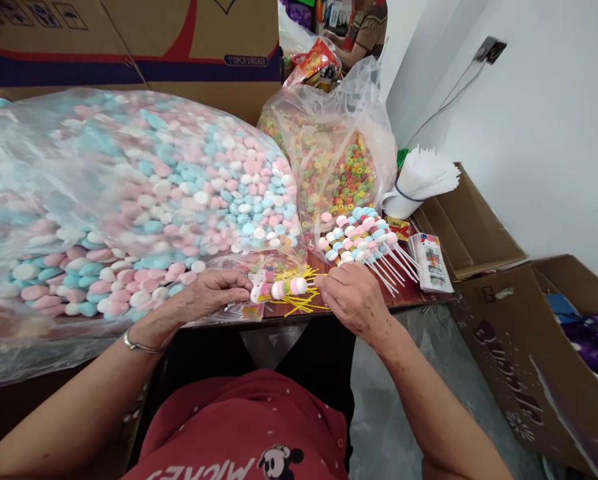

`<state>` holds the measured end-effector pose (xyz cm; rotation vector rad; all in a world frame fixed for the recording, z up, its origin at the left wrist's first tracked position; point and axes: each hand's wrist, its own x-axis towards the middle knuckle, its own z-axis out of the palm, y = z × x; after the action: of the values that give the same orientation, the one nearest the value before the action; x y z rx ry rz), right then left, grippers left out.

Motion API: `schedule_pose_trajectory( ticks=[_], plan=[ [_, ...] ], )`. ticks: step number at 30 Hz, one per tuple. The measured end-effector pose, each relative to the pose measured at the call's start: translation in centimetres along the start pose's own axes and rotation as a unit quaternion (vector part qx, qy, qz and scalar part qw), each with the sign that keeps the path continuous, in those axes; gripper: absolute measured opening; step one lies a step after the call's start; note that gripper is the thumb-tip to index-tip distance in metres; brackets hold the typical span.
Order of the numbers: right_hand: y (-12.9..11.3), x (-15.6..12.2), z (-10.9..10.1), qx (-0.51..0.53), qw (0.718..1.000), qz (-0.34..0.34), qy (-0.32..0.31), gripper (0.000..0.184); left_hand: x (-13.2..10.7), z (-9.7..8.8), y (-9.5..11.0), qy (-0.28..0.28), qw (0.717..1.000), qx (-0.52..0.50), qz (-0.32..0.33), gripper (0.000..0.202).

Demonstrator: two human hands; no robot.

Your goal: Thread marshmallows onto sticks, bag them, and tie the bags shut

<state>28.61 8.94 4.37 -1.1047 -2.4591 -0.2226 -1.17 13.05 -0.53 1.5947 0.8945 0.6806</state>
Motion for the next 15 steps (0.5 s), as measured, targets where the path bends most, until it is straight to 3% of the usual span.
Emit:
schedule_pose_trajectory(
  ticks=[4,7,12,15],
  plan=[
    [-0.1,0.3,0.7,0.077,0.994,0.055,-0.052,0.027,0.2,-0.4,0.3,-0.042,0.999,-0.011,-0.005,0.013],
    [-0.2,0.4,0.8,0.121,0.989,0.060,-0.055,0.027,0.1,-0.7,0.7,-0.095,0.995,-0.017,-0.027,0.015],
    [-0.4,0.9,0.5,0.036,0.999,-0.009,0.023,0.025,-0.1,-0.5,2.0,-0.194,0.980,-0.022,-0.040,0.019],
    [-0.7,1.2,0.1,-0.018,0.998,-0.048,0.021,0.020,-0.1,-0.4,2.7,-0.226,0.974,0.011,-0.022,0.023]
  ],
)
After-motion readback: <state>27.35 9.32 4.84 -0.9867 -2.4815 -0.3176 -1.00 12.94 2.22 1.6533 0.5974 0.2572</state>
